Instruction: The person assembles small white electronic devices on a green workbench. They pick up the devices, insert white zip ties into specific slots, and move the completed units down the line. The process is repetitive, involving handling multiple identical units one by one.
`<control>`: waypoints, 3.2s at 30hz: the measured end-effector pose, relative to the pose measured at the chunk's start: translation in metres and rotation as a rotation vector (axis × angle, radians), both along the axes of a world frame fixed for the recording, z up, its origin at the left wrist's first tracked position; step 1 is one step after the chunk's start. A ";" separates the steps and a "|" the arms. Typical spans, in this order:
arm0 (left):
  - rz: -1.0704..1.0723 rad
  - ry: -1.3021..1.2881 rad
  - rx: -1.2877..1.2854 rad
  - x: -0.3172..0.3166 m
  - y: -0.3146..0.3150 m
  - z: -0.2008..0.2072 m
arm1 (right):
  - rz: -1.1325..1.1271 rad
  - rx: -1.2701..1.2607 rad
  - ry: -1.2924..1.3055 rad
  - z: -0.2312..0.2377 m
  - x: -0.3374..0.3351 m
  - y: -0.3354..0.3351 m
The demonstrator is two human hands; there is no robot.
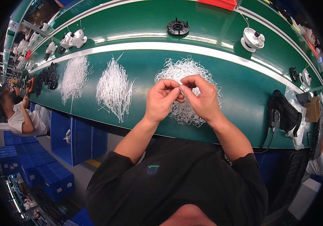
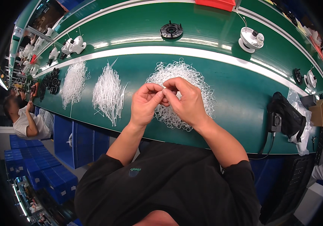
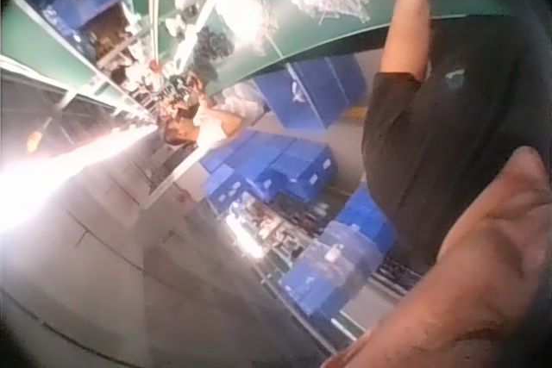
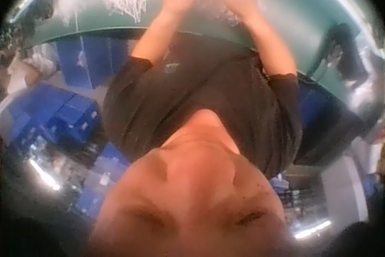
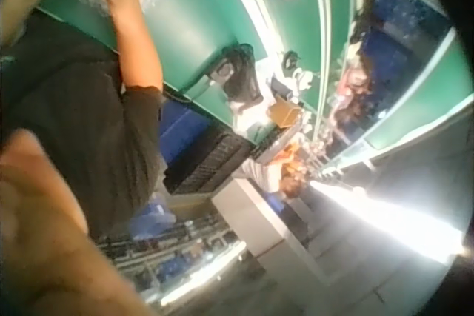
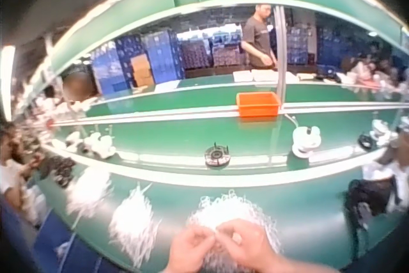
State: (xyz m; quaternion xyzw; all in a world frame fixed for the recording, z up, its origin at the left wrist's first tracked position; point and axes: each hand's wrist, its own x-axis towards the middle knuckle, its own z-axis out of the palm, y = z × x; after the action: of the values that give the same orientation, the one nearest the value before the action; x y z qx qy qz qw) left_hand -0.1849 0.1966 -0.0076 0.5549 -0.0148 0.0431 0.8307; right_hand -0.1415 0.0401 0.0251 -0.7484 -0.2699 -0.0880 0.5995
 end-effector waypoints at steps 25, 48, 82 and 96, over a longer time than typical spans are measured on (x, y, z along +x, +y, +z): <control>-0.085 0.062 0.498 -0.003 0.025 -0.003 | 0.068 -0.156 0.137 -0.011 0.000 -0.004; 0.359 0.460 1.588 0.028 0.135 -0.014 | -0.078 -0.234 0.064 -0.010 0.010 -0.036; -0.017 0.030 -0.190 0.005 0.014 0.008 | -0.035 0.046 -0.066 0.004 -0.003 0.007; -0.001 0.037 -0.201 0.005 0.016 0.009 | -0.020 -0.030 -0.073 0.003 -0.003 0.005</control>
State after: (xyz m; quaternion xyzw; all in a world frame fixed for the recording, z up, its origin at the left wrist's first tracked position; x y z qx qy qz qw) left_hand -0.1797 0.2121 0.0018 0.4696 0.0046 0.0336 0.8822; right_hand -0.1448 0.0452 0.0285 -0.7561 -0.2852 -0.1172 0.5773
